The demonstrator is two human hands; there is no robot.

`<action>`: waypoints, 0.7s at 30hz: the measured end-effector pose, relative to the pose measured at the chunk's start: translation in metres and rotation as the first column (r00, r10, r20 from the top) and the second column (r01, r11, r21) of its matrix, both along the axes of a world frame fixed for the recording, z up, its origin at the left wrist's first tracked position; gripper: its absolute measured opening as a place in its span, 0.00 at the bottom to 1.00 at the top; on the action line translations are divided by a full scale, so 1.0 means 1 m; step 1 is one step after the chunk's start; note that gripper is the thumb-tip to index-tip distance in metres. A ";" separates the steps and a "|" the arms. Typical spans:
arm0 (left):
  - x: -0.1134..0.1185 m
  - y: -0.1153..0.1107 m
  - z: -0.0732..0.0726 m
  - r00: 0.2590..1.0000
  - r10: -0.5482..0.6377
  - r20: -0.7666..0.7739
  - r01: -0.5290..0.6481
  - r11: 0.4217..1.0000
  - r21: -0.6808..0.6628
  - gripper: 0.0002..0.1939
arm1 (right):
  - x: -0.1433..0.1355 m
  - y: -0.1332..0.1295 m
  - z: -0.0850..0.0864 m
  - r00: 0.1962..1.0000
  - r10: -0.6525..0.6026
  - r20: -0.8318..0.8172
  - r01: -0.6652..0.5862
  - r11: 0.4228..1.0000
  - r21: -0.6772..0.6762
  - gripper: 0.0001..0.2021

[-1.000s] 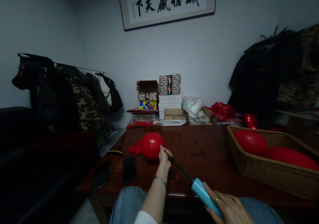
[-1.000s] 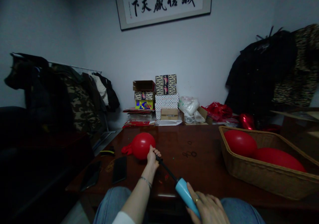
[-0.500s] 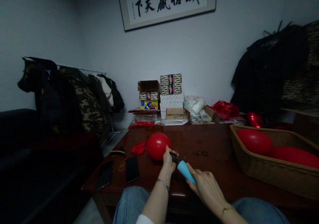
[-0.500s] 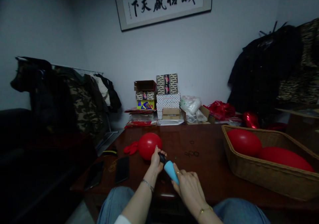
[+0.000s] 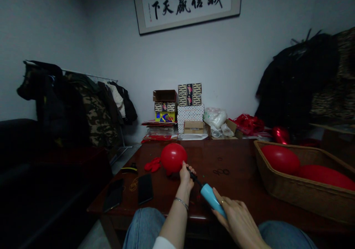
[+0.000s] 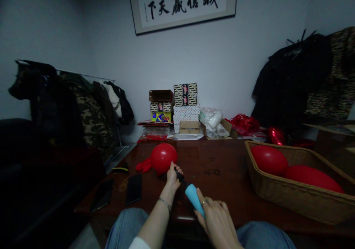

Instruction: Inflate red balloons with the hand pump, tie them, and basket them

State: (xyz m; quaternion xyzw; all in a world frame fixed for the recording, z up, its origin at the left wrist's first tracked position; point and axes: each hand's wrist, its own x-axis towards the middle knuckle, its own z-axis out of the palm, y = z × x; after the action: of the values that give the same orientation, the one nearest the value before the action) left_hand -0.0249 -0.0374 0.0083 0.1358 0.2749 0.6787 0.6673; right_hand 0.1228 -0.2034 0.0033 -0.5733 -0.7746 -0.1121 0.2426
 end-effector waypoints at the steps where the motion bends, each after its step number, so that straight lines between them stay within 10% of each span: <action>1: -0.004 0.001 0.001 1.000 0.005 0.002 -0.005 1.000 -0.001 0.17 | 0.006 -0.004 -0.003 1.000 0.021 0.002 -0.021 1.000 0.020 0.25; 11: -0.020 0.011 0.004 0.999 0.038 0.018 -0.038 0.999 -0.017 0.22 | 0.046 -0.040 -0.009 0.992 0.124 0.037 -0.129 0.976 0.177 0.26; 21: -0.008 -0.004 -0.002 0.999 0.006 -0.050 -0.006 1.000 -0.013 0.19 | 0.005 -0.001 -0.001 0.999 0.052 0.006 -0.052 0.997 0.054 0.23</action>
State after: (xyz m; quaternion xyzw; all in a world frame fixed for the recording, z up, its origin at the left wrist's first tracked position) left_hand -0.0325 -0.0415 0.0058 0.1473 0.2964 0.6753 0.6591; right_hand 0.1281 -0.2042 0.0023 -0.5458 -0.7865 -0.1279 0.2593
